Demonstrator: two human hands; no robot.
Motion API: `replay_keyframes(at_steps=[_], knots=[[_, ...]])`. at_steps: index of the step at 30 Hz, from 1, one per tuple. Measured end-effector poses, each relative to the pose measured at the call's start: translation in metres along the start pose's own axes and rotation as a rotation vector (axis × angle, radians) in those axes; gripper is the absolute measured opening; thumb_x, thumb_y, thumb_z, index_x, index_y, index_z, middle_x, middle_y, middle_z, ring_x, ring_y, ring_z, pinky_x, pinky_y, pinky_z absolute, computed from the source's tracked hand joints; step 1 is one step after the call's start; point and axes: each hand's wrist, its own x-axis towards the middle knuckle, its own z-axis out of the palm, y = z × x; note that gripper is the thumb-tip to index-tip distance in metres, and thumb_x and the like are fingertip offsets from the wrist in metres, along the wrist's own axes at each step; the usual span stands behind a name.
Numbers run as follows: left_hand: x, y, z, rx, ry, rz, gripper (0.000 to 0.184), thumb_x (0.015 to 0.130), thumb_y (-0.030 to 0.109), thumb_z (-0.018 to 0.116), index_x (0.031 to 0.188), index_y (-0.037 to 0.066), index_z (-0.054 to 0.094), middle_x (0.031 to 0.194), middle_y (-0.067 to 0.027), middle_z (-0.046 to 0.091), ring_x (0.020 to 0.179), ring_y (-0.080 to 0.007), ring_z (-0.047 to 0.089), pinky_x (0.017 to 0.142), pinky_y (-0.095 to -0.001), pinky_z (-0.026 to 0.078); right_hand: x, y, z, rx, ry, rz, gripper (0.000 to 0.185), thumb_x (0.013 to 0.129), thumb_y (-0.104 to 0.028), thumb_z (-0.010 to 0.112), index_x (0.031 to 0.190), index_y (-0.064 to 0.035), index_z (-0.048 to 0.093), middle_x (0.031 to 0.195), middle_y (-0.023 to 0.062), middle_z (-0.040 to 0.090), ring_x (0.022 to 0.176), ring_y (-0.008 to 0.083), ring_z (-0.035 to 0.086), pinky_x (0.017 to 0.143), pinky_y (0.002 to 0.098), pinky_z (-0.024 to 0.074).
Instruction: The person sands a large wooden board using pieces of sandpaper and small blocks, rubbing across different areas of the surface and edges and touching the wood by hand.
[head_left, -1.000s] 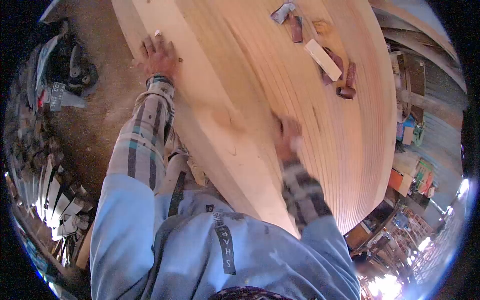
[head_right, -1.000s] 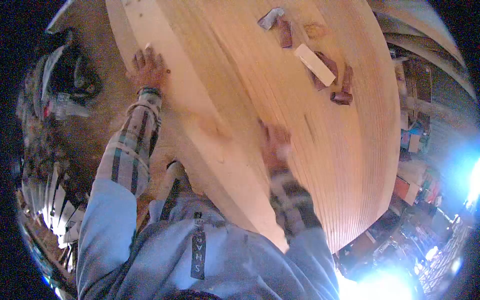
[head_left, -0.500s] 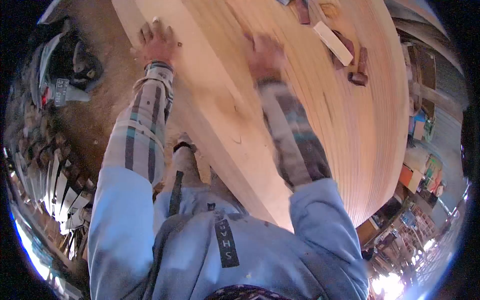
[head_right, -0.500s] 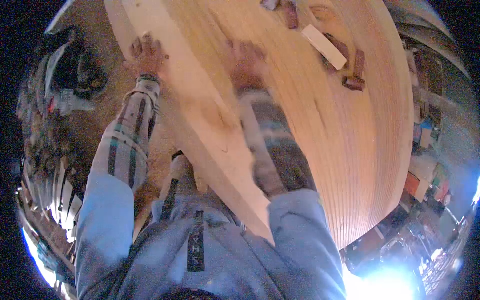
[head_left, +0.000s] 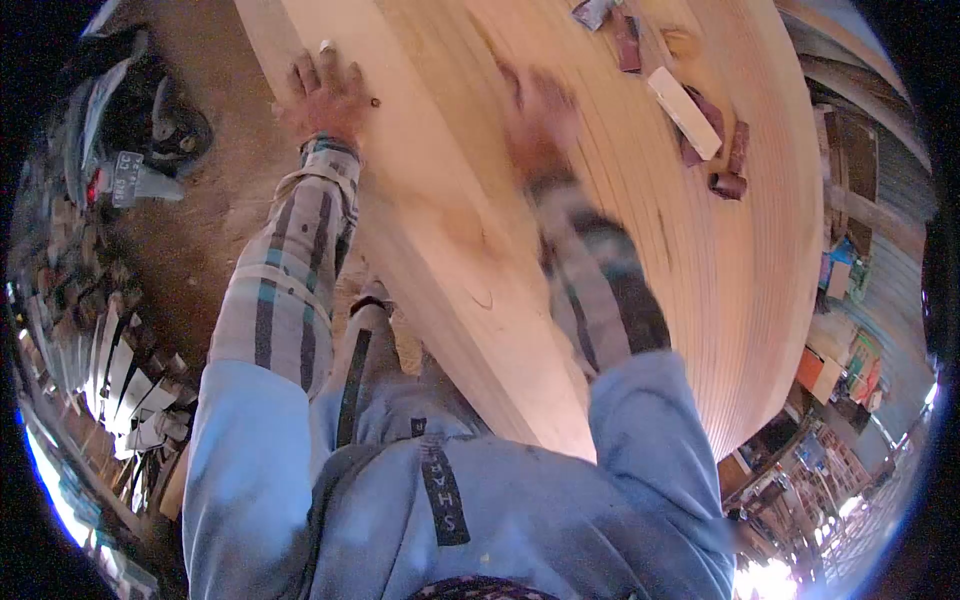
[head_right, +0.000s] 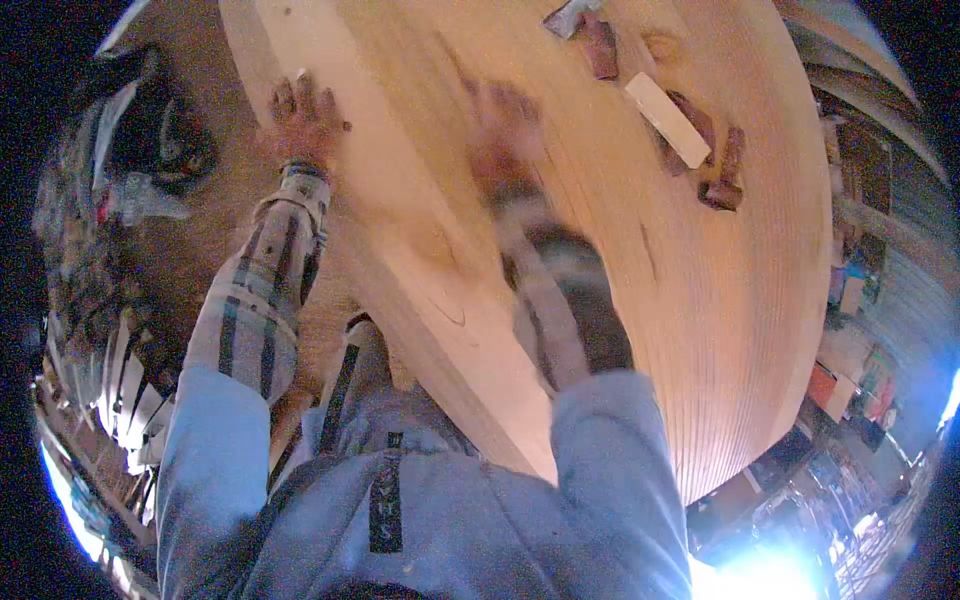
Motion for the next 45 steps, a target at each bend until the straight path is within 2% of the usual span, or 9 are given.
replay_keyframes(at_steps=[4, 6, 13, 20, 23, 25, 35, 38, 45], knots=[[-0.002, -0.005, 0.005, -0.011, 0.053, 0.035, 0.061, 0.094, 0.057, 0.034, 0.148, 0.028, 0.031, 0.157, -0.0086, 0.023, 0.145, -0.0287, 0.020, 0.106, -0.0718, 0.013, 0.075, -0.010, 0.056, -0.186, -0.216, 0.147, 0.023, 0.091, -0.023, 0.051, 0.106, -0.0105, 0.063, 0.102, 0.0135, 0.066, 0.094, 0.0334, 0.062, 0.085, 0.0502, 0.0431], [0.001, -0.015, 0.023, 0.068, 0.074, 0.082, 0.061, 0.094, 0.057, 0.034, 0.148, 0.028, 0.032, 0.156, -0.0085, 0.024, 0.145, -0.0285, 0.021, 0.106, -0.0720, 0.014, 0.023, -0.005, 0.005, -0.043, -0.074, 0.005, 0.032, 0.093, -0.037, 0.053, 0.091, -0.0070, 0.064, 0.089, 0.0150, 0.064, 0.086, 0.0341, 0.061, 0.075, 0.0484, 0.0442], [0.005, -0.013, 0.028, -0.040, 0.131, 0.036, 0.060, 0.094, 0.057, 0.034, 0.147, 0.028, 0.034, 0.154, -0.0077, 0.031, 0.144, -0.0271, 0.023, 0.105, -0.0723, 0.015, -0.232, 0.029, -0.174, -0.008, -0.237, 0.317, 0.007, 0.086, -0.012, 0.063, 0.088, -0.0058, 0.063, 0.076, 0.0107, 0.058, 0.076, 0.0292, 0.055, 0.075, 0.0420, 0.0402], [0.003, -0.009, 0.017, 0.138, -0.021, -0.001, 0.060, 0.094, 0.057, 0.034, 0.147, 0.029, 0.034, 0.155, -0.0067, 0.029, 0.144, -0.0265, 0.024, 0.105, -0.0719, 0.015, -0.002, 0.007, 0.004, -0.084, 0.029, -0.041, 0.021, 0.091, -0.025, 0.059, 0.083, -0.0057, 0.061, 0.083, 0.0144, 0.062, 0.080, 0.0332, 0.060, 0.070, 0.0458, 0.0439], [0.004, -0.017, 0.030, -0.795, 0.159, 0.079, 0.060, 0.095, 0.056, 0.034, 0.148, 0.029, 0.033, 0.156, -0.0068, 0.026, 0.144, -0.0262, 0.023, 0.107, -0.0705, 0.013, 0.133, -0.023, 0.086, -0.084, 0.021, 0.024, 0.033, 0.093, -0.035, 0.054, 0.083, -0.0054, 0.064, 0.083, 0.0172, 0.065, 0.076, 0.0346, 0.062, 0.068, 0.0453, 0.0453], [0.002, 0.002, -0.011, 0.051, -0.086, -0.034, 0.060, 0.095, 0.054, 0.035, 0.148, 0.027, 0.032, 0.157, -0.0070, 0.024, 0.144, -0.0264, 0.023, 0.108, -0.0689, 0.012, 0.154, -0.036, 0.089, -0.011, 0.049, 0.043, 0.028, 0.091, -0.033, 0.056, 0.088, -0.0064, 0.064, 0.089, 0.0168, 0.066, 0.084, 0.0334, 0.062, 0.074, 0.0453, 0.0462], [0.000, 0.004, -0.001, 0.015, 0.000, -0.041, 0.059, 0.094, 0.051, 0.040, 0.146, 0.024, 0.037, 0.155, -0.0107, 0.029, 0.143, -0.0301, 0.026, 0.106, -0.0693, 0.016, -0.131, 0.014, -0.118, 0.031, -0.153, 0.112, 0.005, 0.082, -0.007, 0.067, 0.081, -0.0050, 0.062, 0.070, 0.0119, 0.056, 0.068, 0.0295, 0.057, 0.063, 0.0423, 0.0408], [-0.003, 0.001, 0.001, 0.042, 0.058, 0.018, 0.058, 0.094, 0.051, 0.040, 0.145, 0.024, 0.038, 0.154, -0.0107, 0.030, 0.142, -0.0313, 0.026, 0.106, -0.0700, 0.015, -0.102, 0.024, -0.082, -0.044, -0.337, 0.164, 0.005, 0.083, -0.008, 0.065, 0.086, -0.0047, 0.063, 0.076, 0.0135, 0.060, 0.073, 0.0297, 0.059, 0.067, 0.0429, 0.0429], [-0.003, -0.001, 0.006, 0.049, 0.073, -0.001, 0.059, 0.093, 0.056, 0.040, 0.146, 0.028, 0.038, 0.154, -0.0090, 0.030, 0.142, -0.0314, 0.026, 0.104, -0.0732, 0.016, 0.146, -0.029, 0.085, 0.041, -0.051, 0.107, 0.026, 0.085, -0.031, 0.062, 0.092, -0.0062, 0.067, 0.086, 0.0155, 0.066, 0.083, 0.0350, 0.064, 0.071, 0.0455, 0.0487]])
